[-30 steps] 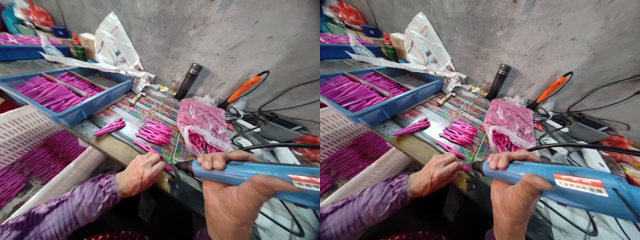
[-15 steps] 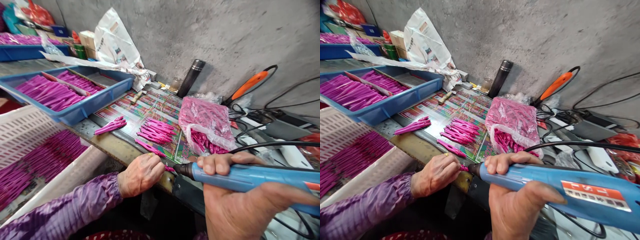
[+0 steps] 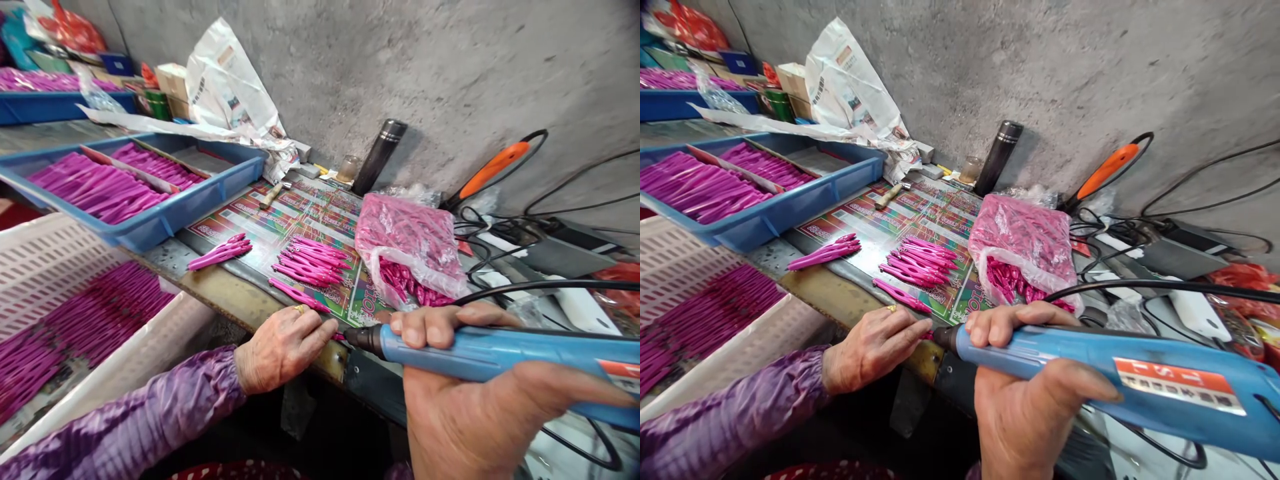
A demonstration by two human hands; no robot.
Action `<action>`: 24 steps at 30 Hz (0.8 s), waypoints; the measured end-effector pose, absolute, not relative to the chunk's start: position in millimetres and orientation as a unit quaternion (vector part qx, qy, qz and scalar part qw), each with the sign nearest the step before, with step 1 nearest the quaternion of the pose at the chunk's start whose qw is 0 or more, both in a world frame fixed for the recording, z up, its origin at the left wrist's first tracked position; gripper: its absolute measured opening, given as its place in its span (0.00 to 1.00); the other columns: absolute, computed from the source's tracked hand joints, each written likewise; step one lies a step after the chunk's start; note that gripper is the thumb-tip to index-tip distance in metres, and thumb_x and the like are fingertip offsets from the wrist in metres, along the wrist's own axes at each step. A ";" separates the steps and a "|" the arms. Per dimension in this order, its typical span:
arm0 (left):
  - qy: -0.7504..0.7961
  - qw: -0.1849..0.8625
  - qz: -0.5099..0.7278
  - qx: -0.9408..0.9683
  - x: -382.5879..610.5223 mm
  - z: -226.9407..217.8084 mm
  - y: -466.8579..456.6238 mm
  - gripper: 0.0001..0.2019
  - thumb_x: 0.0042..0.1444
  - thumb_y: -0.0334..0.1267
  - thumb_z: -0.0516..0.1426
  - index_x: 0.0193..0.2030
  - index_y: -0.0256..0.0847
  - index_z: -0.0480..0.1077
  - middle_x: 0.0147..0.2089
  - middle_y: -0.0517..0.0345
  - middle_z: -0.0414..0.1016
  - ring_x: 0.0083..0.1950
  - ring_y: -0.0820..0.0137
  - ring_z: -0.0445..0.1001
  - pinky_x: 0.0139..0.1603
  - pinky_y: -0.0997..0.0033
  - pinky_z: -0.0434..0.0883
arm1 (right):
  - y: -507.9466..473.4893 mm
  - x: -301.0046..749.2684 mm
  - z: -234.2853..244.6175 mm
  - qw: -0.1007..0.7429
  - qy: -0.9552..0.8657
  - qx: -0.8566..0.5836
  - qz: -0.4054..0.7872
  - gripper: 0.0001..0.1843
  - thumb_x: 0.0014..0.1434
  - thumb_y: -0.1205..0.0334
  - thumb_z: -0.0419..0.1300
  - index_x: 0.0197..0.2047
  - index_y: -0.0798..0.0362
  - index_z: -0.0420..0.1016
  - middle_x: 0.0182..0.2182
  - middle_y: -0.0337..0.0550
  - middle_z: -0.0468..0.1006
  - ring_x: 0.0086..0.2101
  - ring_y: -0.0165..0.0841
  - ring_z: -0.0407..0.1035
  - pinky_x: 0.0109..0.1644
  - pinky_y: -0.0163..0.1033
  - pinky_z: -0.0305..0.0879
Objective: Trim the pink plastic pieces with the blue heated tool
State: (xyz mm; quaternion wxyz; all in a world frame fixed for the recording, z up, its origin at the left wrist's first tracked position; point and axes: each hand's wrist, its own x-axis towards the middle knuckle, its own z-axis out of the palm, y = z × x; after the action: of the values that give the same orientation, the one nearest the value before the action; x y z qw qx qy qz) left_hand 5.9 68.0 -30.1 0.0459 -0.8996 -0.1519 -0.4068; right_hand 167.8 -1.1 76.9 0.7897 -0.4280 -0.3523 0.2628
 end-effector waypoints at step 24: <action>-0.150 0.023 -0.419 -0.895 5.0 -32.2 70.2 0.09 0.71 0.28 0.51 0.54 0.36 0.69 0.35 0.58 0.74 0.32 0.73 0.71 0.33 0.73 0.69 | -6.7 175.5 76.3 0.809 -0.307 -0.444 0.234 0.37 0.36 0.21 0.68 0.25 0.48 0.68 0.17 0.28 0.60 0.19 0.28 0.56 0.27 0.40 0.67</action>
State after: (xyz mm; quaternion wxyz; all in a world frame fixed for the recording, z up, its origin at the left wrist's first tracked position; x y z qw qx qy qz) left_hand 5.0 70.2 -32.2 0.0231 -0.8951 -0.1499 -0.4193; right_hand 175.5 -6.7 76.3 0.8087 -0.4441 -0.3066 0.2342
